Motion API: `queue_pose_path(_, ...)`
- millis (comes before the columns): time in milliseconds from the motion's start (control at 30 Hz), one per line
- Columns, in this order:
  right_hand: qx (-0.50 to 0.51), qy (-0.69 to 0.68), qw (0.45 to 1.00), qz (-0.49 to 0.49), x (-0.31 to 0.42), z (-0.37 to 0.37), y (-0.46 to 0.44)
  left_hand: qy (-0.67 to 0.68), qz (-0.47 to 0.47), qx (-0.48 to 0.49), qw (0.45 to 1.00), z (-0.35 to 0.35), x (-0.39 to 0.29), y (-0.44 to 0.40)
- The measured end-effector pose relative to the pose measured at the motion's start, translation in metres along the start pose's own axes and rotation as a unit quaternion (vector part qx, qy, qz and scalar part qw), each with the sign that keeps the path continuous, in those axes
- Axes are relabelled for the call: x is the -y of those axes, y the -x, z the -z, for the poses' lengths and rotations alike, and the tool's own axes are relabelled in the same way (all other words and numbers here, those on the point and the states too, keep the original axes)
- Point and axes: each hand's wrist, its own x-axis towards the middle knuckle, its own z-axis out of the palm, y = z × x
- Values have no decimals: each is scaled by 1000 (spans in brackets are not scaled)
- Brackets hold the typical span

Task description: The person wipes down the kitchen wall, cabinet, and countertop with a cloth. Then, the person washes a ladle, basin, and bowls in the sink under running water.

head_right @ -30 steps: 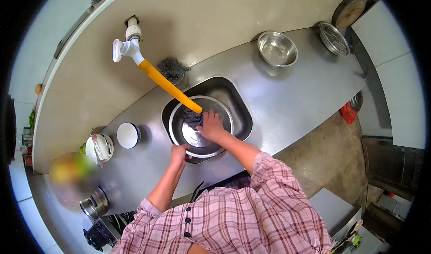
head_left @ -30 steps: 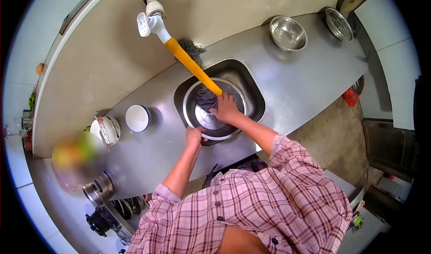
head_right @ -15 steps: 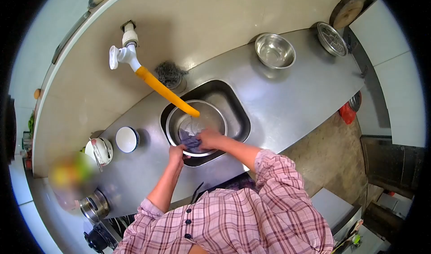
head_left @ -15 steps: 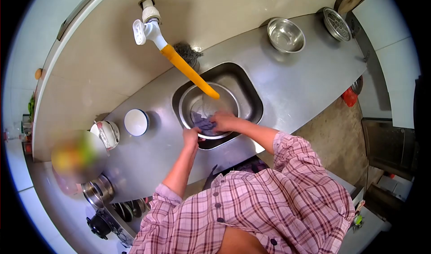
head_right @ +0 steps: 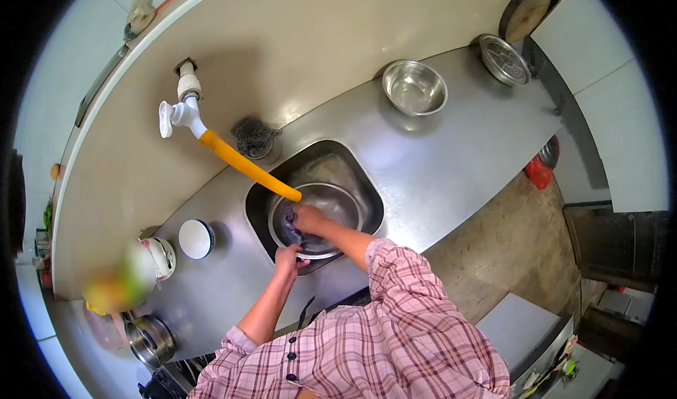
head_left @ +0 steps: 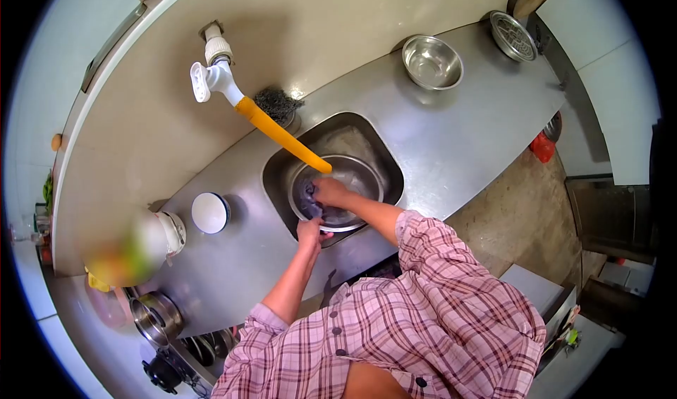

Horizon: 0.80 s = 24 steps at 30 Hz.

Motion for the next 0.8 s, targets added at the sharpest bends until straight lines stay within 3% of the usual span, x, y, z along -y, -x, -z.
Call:
queue_pose_path(100, 91, -16, 993, 67, 8, 20, 5, 33, 47, -9, 998, 11, 4, -23)
queue_pose_path(167, 76, -53, 995, 48, 33, 55, 28, 108, 102, -13, 989, 16, 4, -36)
queue_pose_path(233, 6, -133, 991, -32, 63, 90, 54, 179, 157, -6, 971, 24, 16, -61)
queue_pose_path(367, -159, -47, 976, 143, 98, 114, 104, 263, 178, 58, 947, 13, 12, -64)
queue_pose_path(467, -227, 0, 951, 209, 105, 112, 132, 276, 134, 259, 916, -7, -35, -2)
queue_pose_path(500, -252, 2, 938, 238, 94, 103, 132, 288, 134, 294, 902, 1, -10, -41)
queue_pose_path(633, -311, 9, 906, 285, 79, 101, 132, 334, 193, 221, 896, -18, -38, 0)
queue_pose_path(733, -369, 11, 889, 271, 78, 109, 124, 419, 255, 222, 843, -12, -40, -1)
queue_pose_path(767, -395, 1, 881, 259, 78, 111, 120, 431, 267, 179, 843, -14, -40, 0)
queue_pose_path(800, -422, -9, 872, 247, 77, 115, 115, 427, 321, 215, 818, -11, -38, -6)
